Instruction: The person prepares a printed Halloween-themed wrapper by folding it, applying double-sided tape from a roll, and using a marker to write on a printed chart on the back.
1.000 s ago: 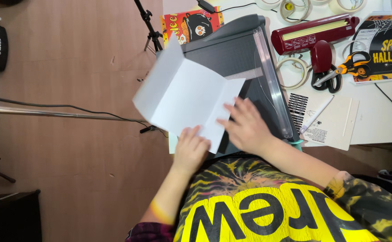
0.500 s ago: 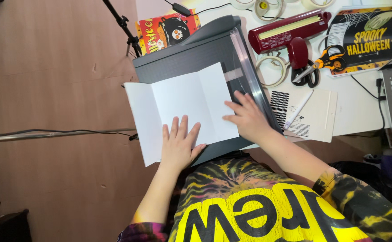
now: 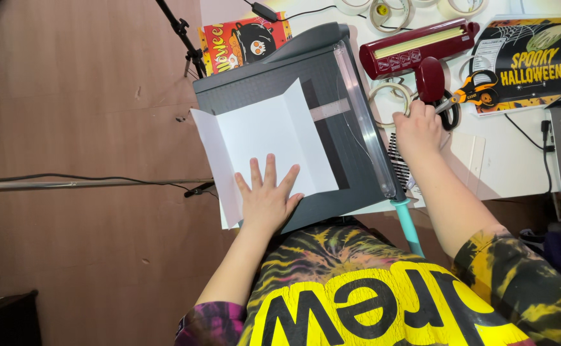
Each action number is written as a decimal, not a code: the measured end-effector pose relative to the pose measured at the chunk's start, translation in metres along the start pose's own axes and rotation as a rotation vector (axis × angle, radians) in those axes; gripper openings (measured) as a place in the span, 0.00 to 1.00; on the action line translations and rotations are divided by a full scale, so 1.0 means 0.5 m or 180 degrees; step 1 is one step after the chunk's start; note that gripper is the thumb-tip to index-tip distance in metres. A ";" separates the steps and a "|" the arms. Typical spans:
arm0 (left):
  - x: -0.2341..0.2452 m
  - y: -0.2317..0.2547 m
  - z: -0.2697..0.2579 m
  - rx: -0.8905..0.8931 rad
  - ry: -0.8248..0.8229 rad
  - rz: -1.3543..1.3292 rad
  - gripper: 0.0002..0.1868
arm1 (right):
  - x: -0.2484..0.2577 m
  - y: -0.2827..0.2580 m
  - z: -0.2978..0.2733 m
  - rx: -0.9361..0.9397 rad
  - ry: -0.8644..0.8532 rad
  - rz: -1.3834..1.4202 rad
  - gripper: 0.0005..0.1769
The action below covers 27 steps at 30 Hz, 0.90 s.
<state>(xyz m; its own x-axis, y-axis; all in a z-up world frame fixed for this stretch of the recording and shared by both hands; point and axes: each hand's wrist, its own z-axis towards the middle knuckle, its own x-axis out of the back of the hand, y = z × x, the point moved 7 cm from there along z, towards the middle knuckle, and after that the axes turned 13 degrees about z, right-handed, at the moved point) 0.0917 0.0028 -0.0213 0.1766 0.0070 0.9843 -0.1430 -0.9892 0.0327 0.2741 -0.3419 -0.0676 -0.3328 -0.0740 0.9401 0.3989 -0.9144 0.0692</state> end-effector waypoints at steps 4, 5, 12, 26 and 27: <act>0.008 0.020 0.033 0.0192 0.0113 -0.0141 0.34 | -0.042 0.052 -0.010 -0.0140 0.0139 0.0256 0.09; 0.011 0.026 0.040 0.0239 0.0182 -0.0193 0.34 | -0.022 0.054 -0.007 -0.0551 -0.0065 0.0680 0.14; -0.035 0.077 0.081 0.0056 0.0820 -0.0157 0.33 | 0.250 -0.052 0.037 -0.0878 0.0310 0.1935 0.08; 0.014 0.116 0.125 -0.0033 0.0707 -0.1008 0.22 | 0.142 -0.210 -0.047 -0.2422 -0.0243 0.8373 0.09; 0.007 0.107 0.126 -0.0022 0.0707 -0.1010 0.22 | 0.129 -0.238 -0.051 -0.2422 -0.0259 0.8374 0.09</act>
<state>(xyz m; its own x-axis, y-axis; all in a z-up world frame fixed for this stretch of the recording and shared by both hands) 0.1460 -0.0593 -0.0270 -0.0020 0.3449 0.9386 -0.1219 -0.9317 0.3421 0.1833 -0.2481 -0.0236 -0.0145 -0.4999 -0.8660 -0.3862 0.8016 -0.4563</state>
